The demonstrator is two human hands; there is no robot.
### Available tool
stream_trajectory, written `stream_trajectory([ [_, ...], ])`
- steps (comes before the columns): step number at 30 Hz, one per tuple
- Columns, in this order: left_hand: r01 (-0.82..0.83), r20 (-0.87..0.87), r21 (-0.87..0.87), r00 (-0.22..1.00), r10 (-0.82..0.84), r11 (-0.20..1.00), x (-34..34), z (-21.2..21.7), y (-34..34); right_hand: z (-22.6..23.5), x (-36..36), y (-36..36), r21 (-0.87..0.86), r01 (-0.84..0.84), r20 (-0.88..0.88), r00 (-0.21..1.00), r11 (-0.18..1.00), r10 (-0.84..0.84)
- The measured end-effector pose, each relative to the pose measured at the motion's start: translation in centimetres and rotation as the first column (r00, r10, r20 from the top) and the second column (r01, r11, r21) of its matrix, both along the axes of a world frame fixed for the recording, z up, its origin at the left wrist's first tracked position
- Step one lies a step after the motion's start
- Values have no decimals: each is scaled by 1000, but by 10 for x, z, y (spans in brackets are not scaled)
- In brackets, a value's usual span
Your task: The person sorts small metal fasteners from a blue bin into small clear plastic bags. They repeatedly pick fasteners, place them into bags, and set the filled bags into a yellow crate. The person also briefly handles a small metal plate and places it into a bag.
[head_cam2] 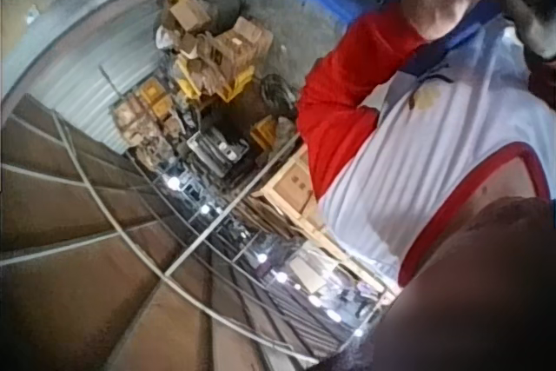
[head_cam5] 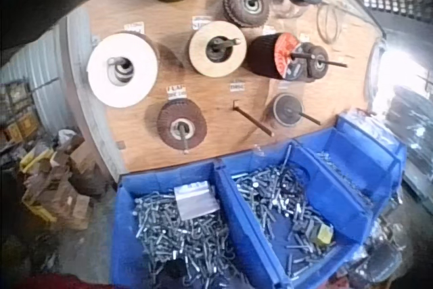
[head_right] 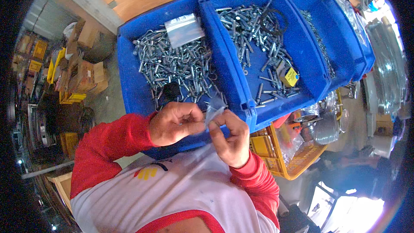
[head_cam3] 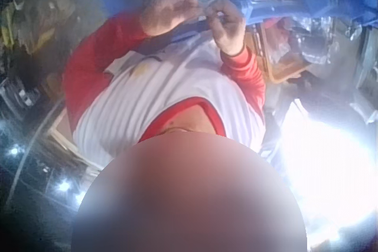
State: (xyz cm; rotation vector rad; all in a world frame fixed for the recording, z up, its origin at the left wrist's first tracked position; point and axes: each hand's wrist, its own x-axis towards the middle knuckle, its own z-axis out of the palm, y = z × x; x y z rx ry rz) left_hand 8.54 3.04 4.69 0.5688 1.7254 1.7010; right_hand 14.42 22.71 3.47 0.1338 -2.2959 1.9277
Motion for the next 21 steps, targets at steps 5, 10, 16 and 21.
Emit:
stream_trajectory([
  [5,-285,-311,-150,923,228,947,-18,11,-1,-4,6,-14,205,136,-137,985,969,-109],
  [10,-349,-955,-237,254,-151,907,-44,26,-12,7,-20,-16,238,218,-138,972,946,-189],
  [16,-522,-913,-279,406,-53,806,-85,44,-17,22,-49,-43,265,297,-389,903,917,-180],
  [21,-373,-884,-214,468,-17,903,-97,19,-40,13,-75,-63,356,283,-356,922,890,-151],
])
